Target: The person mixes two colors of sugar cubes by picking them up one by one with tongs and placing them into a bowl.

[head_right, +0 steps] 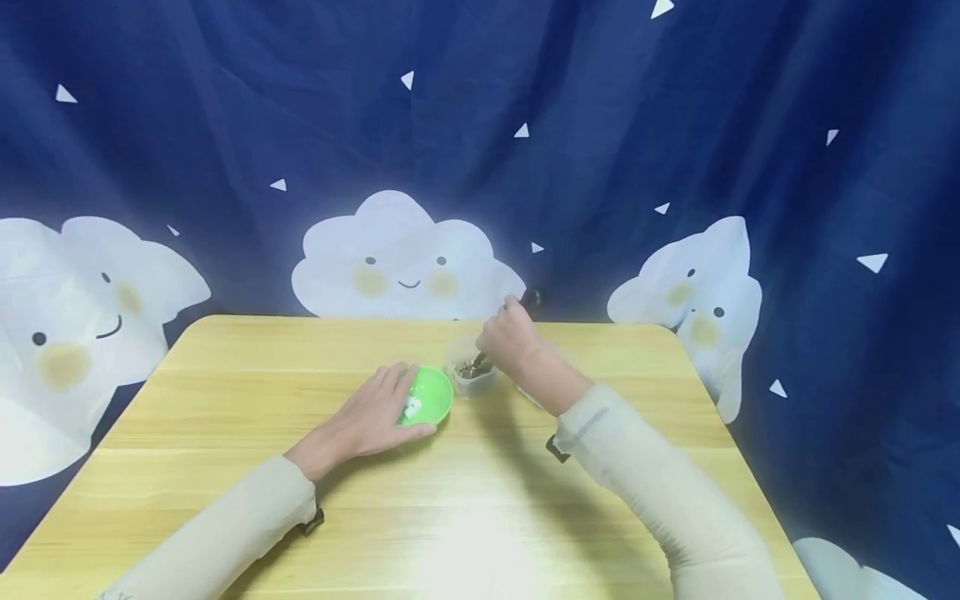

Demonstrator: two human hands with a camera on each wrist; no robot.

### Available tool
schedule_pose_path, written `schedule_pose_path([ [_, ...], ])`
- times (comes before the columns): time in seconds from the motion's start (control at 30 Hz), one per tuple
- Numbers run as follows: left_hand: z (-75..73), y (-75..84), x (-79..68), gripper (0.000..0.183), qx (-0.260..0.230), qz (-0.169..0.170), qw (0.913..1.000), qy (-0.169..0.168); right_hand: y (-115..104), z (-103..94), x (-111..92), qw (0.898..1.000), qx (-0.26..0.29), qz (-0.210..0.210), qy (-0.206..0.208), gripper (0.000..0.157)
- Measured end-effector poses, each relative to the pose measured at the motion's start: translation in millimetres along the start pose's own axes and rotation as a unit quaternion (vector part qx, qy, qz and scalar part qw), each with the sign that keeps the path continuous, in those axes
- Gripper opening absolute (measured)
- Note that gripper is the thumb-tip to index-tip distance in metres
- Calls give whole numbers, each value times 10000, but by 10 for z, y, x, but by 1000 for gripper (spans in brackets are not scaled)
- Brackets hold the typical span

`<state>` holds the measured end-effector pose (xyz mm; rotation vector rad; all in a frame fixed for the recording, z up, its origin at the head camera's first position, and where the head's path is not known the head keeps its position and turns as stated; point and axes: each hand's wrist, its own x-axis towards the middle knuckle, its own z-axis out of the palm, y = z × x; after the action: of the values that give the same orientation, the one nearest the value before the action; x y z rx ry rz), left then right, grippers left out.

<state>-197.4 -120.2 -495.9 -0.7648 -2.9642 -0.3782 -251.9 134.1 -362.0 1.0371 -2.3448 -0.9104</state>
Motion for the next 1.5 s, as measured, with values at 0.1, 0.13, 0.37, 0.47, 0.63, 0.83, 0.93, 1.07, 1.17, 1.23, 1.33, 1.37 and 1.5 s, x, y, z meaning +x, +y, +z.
schedule_pose_path([
  [0.1, -1, 0, -4, 116, 6, -24, 10000, 10, -25, 11, 13, 10000, -36, -7, -19, 38],
  [0.13, -3, 0, -5, 116, 1, -33, 10000, 9, -33, 18, 15, 10000, -40, 11, 14, 39],
  [0.37, -19, 1, -7, 115, -18, -29, 10000, -2, -72, 61, 40, 9999, -26, 30, 99, 38],
  [0.47, -23, 6, -9, 115, -36, -38, 10000, -27, -81, 61, 53, 10000, -41, 44, 26, 38],
  [0.63, -23, 11, -7, 115, -75, -47, 9999, -49, -86, 50, 71, 9999, -13, 47, -137, 37],
  [0.83, -20, 10, -7, 115, -68, -32, 10000, 6, -96, 66, 89, 9998, -92, -75, -166, 37],
  [0.93, -20, 8, -9, 115, -49, -22, 10000, 22, -110, 78, 90, 9996, -108, -170, -222, 35],
  [1.07, -21, 10, -8, 116, -58, -1, 10000, -11, -124, 96, 90, 9990, -97, -224, -377, 34],
  [1.17, -26, 14, -13, 116, -67, -2, 10000, -30, -125, 104, 88, 9990, -117, -249, -356, 36],
  [1.23, -32, 17, -15, 116, -59, -23, 10000, -34, -122, 100, 88, 9992, -114, -261, -294, 36],
  [1.33, -43, 21, -17, 115, -86, -58, 9999, -20, -114, 93, 82, 9993, -55, -284, -233, 35],
  [1.37, -47, 25, -15, 115, -87, -70, 9999, -32, -109, 90, 75, 9994, -33, -283, -219, 35],
  [1.5, -57, 33, -18, 115, -108, -69, 9999, -42, -80, 88, 41, 9997, 23, -237, -55, 38],
])
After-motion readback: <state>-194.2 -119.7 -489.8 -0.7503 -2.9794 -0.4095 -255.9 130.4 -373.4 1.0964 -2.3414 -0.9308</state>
